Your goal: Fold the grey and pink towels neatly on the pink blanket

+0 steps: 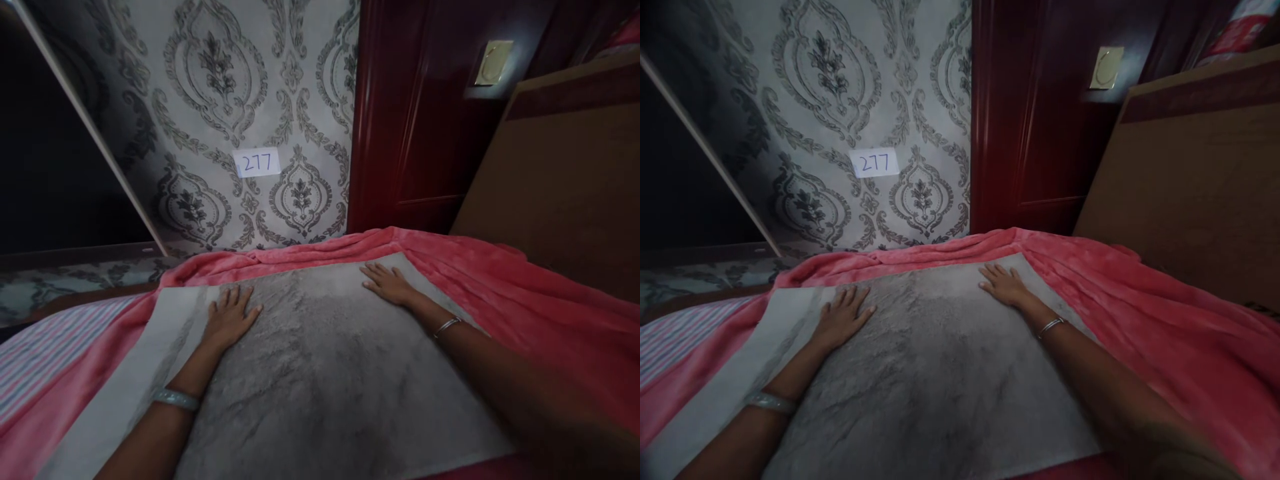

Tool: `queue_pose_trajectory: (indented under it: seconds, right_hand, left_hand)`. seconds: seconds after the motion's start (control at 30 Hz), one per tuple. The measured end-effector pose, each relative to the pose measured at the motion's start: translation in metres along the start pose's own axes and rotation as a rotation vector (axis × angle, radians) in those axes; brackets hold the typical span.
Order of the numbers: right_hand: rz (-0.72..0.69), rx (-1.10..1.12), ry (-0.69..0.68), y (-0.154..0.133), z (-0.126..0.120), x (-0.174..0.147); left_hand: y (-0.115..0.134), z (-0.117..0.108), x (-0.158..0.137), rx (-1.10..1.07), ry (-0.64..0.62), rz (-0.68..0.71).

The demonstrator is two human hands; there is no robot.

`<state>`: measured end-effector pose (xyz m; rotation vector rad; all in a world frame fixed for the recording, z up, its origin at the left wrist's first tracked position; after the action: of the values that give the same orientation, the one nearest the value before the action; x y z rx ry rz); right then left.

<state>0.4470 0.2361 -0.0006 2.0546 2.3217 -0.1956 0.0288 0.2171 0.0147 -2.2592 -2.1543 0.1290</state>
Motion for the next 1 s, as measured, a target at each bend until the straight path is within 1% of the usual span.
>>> queue_pose_trajectory:
  seconds: [0.1,0.2,0.27,0.37,0.43,0.5,0.57,0.6,0.63,0.67,0.73,0.77,0.8,0.83,0.87,0.93,1.0]
  right_hand:
    - [0.14,0.026,0.048,0.032,0.01,0.005]
    - [0.266,0.058,0.073,0.061,0.014,0.006]
    - [0.321,0.086,0.063,0.072,0.015,0.005]
    - [0.34,0.117,0.037,0.078,0.014,0.004]
    - [0.338,0.119,0.039,0.076,0.011,0.003]
    - [0.364,0.12,0.052,0.069,0.006,0.0]
    - [0.374,0.104,0.081,0.05,0.0,-0.009]
    - [0.351,0.087,0.096,0.035,-0.002,-0.015]
    - [0.302,0.065,0.111,0.017,-0.004,-0.022]
    - [0.215,0.044,0.107,-0.003,-0.004,-0.03]
    - [0.045,0.058,0.048,-0.04,0.001,-0.047]
    - [-0.014,0.07,0.014,-0.052,0.003,-0.055]
    - [-0.046,0.081,-0.007,-0.059,0.006,-0.063]
    - [-0.045,0.09,-0.019,-0.059,0.008,-0.069]
    - [-0.015,0.092,-0.022,-0.053,0.009,-0.075]
    - [0.1,0.085,-0.002,-0.025,0.011,-0.087]
    - [0.212,0.084,0.022,0.012,0.012,-0.099]
  left_hand:
    - [0.0,0.001,0.0,-0.016,-0.006,0.006]
    - [-0.001,0.002,0.001,-0.029,-0.011,0.007]
    - [-0.001,0.003,0.002,-0.03,-0.01,0.006]
    - [-0.001,0.003,0.002,-0.033,-0.012,0.007]
    - [-0.001,0.002,0.002,-0.038,-0.02,0.005]
    - [0.0,0.001,0.001,-0.046,-0.025,0.005]
    - [0.001,0.0,0.0,-0.053,-0.019,0.004]
    - [0.001,-0.001,0.0,-0.054,-0.013,0.002]
    - [0.002,-0.002,0.0,-0.056,-0.009,-0.001]
    - [0.002,-0.002,0.0,-0.058,-0.004,0.001]
    - [0.003,-0.004,0.0,-0.069,0.018,0.011]
    - [0.002,-0.005,0.0,-0.079,0.036,0.016]
    - [0.002,-0.005,0.0,-0.088,0.053,0.021]
    - [0.0,-0.006,0.001,-0.095,0.071,0.027]
    - [-0.001,-0.006,0.001,-0.1,0.085,0.035]
    - [-0.003,-0.006,0.001,-0.106,0.1,0.066]
    - [-0.005,-0.005,0.001,-0.114,0.105,0.097]
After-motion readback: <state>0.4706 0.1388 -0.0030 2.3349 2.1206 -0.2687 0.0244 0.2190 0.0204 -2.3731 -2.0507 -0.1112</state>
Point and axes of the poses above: each hand's wrist, its own x-axis towards the middle knuckle, its own z-axis out of the palm, y = z × x, the point moved 3 cm from there along x, towards the middle knuckle, and after that the axes turned 7 degrees about -y, right-handed, at the moved point
